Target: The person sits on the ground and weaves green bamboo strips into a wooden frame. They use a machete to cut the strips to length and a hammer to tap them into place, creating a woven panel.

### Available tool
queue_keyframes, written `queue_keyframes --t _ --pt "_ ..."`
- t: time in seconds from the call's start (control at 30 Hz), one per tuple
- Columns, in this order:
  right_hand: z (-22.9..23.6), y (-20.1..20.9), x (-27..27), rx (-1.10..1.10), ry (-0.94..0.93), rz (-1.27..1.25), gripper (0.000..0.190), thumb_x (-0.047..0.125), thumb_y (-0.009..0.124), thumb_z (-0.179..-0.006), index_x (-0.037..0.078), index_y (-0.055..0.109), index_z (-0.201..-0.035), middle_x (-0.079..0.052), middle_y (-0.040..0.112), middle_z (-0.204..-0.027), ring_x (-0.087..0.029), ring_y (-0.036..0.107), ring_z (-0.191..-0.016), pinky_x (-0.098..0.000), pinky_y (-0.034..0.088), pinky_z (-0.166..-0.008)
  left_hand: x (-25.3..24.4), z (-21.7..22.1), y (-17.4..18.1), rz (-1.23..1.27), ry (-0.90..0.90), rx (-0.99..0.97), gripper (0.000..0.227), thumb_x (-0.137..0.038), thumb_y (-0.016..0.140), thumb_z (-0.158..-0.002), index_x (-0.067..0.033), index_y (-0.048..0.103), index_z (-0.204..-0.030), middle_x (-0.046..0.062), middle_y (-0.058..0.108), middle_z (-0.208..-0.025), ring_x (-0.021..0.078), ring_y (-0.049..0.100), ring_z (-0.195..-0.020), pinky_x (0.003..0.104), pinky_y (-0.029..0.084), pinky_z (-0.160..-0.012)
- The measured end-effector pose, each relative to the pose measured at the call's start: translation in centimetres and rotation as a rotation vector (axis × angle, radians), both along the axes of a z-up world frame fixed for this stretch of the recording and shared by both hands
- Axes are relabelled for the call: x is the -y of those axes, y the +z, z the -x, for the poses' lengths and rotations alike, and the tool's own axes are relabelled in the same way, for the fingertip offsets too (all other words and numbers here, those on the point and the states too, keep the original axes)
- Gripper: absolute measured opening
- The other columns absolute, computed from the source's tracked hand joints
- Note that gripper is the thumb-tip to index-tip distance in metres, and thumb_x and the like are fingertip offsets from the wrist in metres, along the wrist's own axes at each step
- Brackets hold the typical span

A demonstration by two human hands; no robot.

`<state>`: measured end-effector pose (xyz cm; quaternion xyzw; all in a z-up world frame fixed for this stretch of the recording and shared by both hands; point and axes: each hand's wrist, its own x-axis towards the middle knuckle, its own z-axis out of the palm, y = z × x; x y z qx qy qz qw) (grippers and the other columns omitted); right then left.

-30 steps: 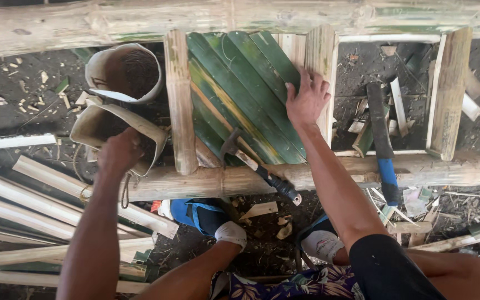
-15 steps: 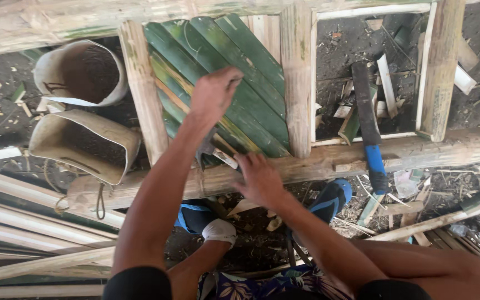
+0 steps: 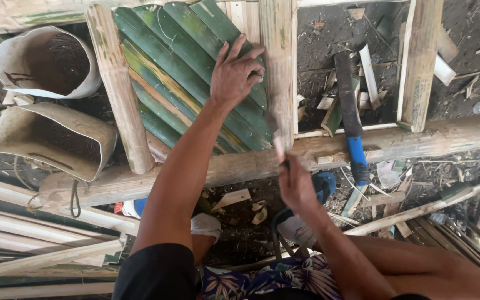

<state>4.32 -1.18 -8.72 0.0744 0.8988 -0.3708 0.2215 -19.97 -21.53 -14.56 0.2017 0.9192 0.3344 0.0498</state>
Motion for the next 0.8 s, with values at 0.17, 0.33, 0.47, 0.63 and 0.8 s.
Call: queue_keyframes --t 0.17,0.33,0.47,0.63,0.8 --pt "5.3 2.3 -1.1 -0.337 0.048 0.146 0.029 0.015 0.037 -0.111 -0.007 0.044 -0.129 -0.012 0.059 -0.064 -0.028 0.059 -0.047 -0.0461 0.046 -0.043 0.1 -0.7 -0.6 0.020 0.003 -0.060 0.009 -0.029 0.079 -0.091 -0.0214 0.075 -0.093 -0.016 0.058 -0.147 0.0235 0.029 -0.155 0.053 0.019 -0.128" --pt "6.7 1.9 -0.6 -0.371 0.058 -0.017 0.031 0.020 0.038 -0.112 -0.006 0.042 -0.126 -0.017 0.058 -0.061 -0.033 0.059 -0.047 -0.0504 0.046 -0.041 -0.3 -0.4 -0.8 0.052 0.003 -0.032 0.008 -0.029 0.080 -0.086 -0.0221 0.075 -0.085 -0.014 0.060 -0.144 0.0246 0.030 -0.150 0.053 0.020 -0.125" --pt "7.8 -0.8 0.0 -0.149 0.025 -0.064 0.028 0.023 0.039 -0.113 -0.004 0.042 -0.119 -0.016 0.061 -0.062 -0.035 0.061 -0.046 -0.0500 0.046 -0.039 -0.2 -0.6 -0.4 0.039 -0.002 -0.043 0.008 -0.029 0.080 -0.086 -0.0220 0.076 -0.088 -0.012 0.061 -0.144 0.0251 0.030 -0.151 0.054 0.021 -0.125" --pt "6.9 -0.1 -0.2 -0.388 0.052 -0.019 0.036 0.017 0.035 -0.111 -0.011 0.032 -0.134 -0.017 0.061 -0.064 -0.033 0.060 -0.045 -0.0451 0.046 -0.036 0.1 -0.3 -0.1 0.026 -0.019 -0.045 0.007 -0.027 0.080 -0.090 -0.0219 0.077 -0.089 -0.011 0.060 -0.146 0.0253 0.031 -0.151 0.054 0.021 -0.125" --pt "9.9 -0.9 0.9 0.055 -0.009 -0.150 0.053 0.021 0.033 -0.110 -0.012 0.018 -0.148 -0.018 0.063 -0.061 -0.031 0.059 -0.040 -0.0414 0.044 -0.027 0.3 -0.3 0.7 0.034 -0.009 0.000 0.002 -0.020 0.077 -0.088 -0.0201 0.076 -0.090 -0.010 0.060 -0.146 0.0276 0.036 -0.150 0.052 0.025 -0.124"
